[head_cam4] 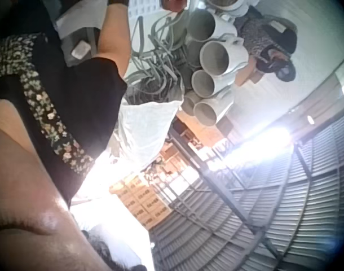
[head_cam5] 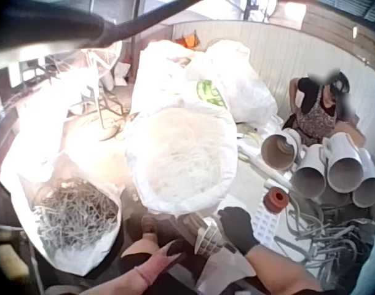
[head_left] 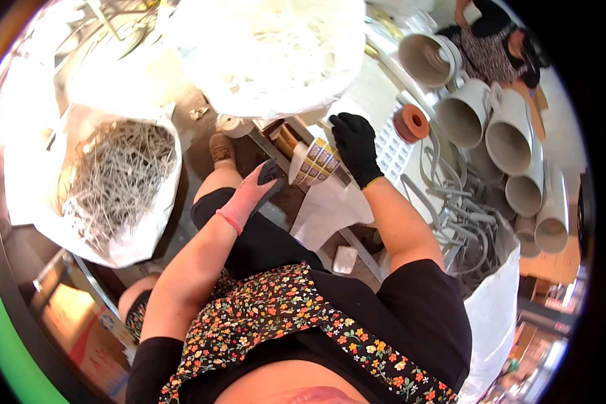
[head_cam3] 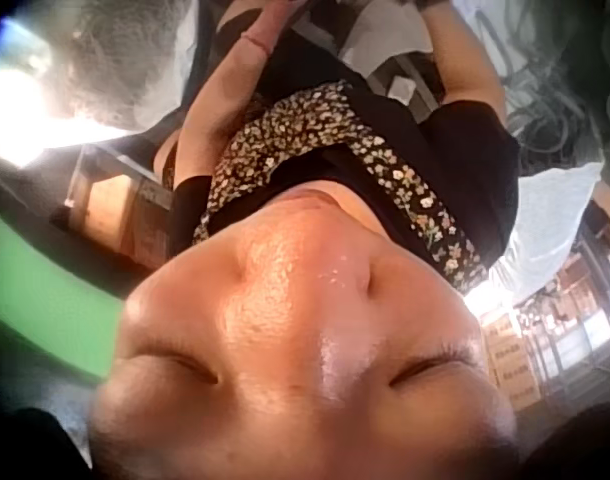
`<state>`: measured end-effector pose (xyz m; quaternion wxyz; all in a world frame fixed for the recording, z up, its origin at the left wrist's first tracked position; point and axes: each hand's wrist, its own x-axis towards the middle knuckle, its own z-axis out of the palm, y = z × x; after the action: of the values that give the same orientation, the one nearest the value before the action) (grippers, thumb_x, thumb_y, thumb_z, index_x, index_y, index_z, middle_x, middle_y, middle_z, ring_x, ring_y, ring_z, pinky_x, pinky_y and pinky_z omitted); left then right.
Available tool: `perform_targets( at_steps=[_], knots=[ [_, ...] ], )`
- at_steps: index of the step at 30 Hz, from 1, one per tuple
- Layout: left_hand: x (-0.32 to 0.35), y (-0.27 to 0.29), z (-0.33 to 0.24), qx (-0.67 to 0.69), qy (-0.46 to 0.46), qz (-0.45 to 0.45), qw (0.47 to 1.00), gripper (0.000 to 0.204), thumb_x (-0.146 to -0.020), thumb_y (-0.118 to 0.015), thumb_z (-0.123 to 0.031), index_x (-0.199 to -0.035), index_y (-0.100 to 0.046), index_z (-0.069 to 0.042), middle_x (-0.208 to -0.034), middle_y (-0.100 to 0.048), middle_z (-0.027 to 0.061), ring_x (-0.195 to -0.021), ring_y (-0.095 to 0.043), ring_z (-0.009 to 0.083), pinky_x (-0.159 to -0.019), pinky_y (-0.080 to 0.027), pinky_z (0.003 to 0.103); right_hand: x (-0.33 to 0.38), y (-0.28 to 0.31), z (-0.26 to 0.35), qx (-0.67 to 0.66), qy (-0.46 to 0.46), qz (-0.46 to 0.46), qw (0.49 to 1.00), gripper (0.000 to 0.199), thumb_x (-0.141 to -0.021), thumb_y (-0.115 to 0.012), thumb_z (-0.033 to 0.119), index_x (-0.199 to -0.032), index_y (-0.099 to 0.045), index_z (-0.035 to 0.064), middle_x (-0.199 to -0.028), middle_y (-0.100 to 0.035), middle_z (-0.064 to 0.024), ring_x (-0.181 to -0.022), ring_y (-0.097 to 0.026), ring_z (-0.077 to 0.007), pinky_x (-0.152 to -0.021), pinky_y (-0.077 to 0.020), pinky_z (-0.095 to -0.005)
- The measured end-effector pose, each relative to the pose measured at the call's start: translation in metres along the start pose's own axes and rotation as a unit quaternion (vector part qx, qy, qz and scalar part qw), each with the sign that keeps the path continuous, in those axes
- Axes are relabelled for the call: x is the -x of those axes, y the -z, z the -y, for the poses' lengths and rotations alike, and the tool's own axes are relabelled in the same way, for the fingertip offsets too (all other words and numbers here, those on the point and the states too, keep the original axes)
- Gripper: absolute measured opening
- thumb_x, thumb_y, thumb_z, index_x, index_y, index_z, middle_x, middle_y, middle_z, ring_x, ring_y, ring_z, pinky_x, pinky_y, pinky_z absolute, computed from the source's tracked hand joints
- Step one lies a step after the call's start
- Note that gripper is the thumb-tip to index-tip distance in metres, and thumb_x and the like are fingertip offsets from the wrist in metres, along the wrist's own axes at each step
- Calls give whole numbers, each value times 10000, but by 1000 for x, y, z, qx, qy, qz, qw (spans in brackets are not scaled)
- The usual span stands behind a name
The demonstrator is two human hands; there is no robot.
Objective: The person assembles white plastic containers by attaching grey handles and applying labels. They pick up a container, insert a handle, apply a label from a sheet, and place the finished unit aside. This process is repeated for multiple containers.
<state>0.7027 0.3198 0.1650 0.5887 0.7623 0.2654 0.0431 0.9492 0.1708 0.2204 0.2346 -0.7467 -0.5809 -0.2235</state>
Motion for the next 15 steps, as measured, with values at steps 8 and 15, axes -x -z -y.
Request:
perform_targets(
  at_steps=[8, 15],
  knots=[
    [136, 77, -8, 83, -232, -210, 946, 408, -900, -614, -139, -1289, -555, -35, -1200, -628, 115, -1114, -583, 213, -1006, -423, 341, 27, -41, -67, -36, -85, 50, 994, 299, -979, -421, 174, -1100, -623, -10, -1105, -620, -191, -1059, -564, -337, -961, -425, -429],
    [417, 145, 77, 97, -46, -638, 763, 360, -922, -580, -151, -1245, -572, 7, -1209, -625, 104, -1121, -565, 157, -986, -428, 284, 10, 6, -40, 137, 51, 80, 986, 277, -943, -459, 87, -1102, -655, -28, -1084, -678, -189, -1007, -643, -351, -898, -510, -418]
  ],
)
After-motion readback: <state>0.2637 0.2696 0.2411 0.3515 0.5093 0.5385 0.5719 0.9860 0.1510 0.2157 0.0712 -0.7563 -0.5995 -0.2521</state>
